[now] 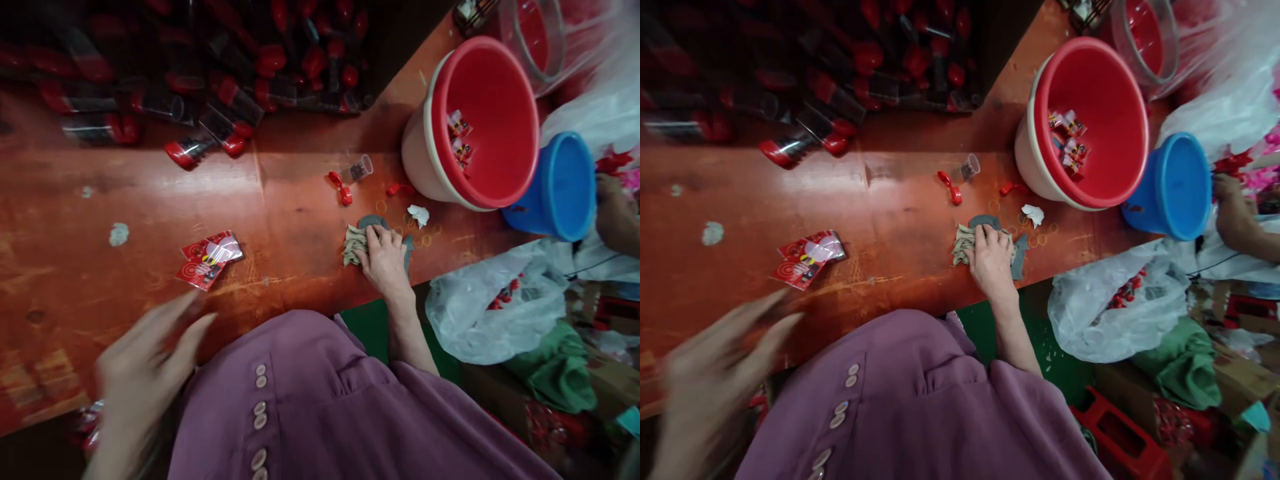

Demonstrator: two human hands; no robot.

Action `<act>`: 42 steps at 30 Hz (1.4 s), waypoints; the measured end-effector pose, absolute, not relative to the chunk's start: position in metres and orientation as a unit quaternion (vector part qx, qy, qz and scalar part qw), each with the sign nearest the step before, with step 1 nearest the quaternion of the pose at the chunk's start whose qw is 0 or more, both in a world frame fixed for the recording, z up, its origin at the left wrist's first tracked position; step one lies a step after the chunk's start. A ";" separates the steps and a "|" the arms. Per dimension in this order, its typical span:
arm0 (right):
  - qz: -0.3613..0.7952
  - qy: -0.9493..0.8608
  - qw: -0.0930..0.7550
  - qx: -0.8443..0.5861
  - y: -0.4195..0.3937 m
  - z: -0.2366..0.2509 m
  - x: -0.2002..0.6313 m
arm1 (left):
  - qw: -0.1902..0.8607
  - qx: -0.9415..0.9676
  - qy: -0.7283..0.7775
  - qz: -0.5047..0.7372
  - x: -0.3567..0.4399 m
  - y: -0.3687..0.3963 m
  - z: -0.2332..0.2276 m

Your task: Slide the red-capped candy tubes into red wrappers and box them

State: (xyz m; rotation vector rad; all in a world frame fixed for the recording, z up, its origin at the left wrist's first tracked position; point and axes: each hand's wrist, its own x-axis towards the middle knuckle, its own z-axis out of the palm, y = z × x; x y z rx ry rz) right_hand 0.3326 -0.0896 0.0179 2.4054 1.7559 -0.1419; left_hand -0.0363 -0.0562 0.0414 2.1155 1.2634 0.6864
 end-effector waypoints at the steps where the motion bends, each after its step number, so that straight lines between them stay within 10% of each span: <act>1: -0.045 0.583 0.100 0.805 -0.095 0.015 0.337 | 0.293 0.794 0.460 0.269 -0.001 -0.045 0.034; 12: 0.000 0.682 -0.057 0.729 -0.102 -0.005 0.377 | 0.124 0.962 0.210 0.121 0.224 -0.035 -0.033; 22: -0.067 0.730 0.062 0.677 -0.073 0.031 0.392 | 0.125 0.949 0.156 0.244 0.194 -0.015 -0.017; 28: -0.074 0.771 -0.107 0.624 0.005 0.061 0.316 | 0.140 0.889 0.282 0.333 0.076 -0.008 0.011; 42: -0.095 0.886 -0.104 0.441 0.174 -0.028 0.228 | 0.056 0.852 0.491 0.172 -0.008 -0.017 -0.014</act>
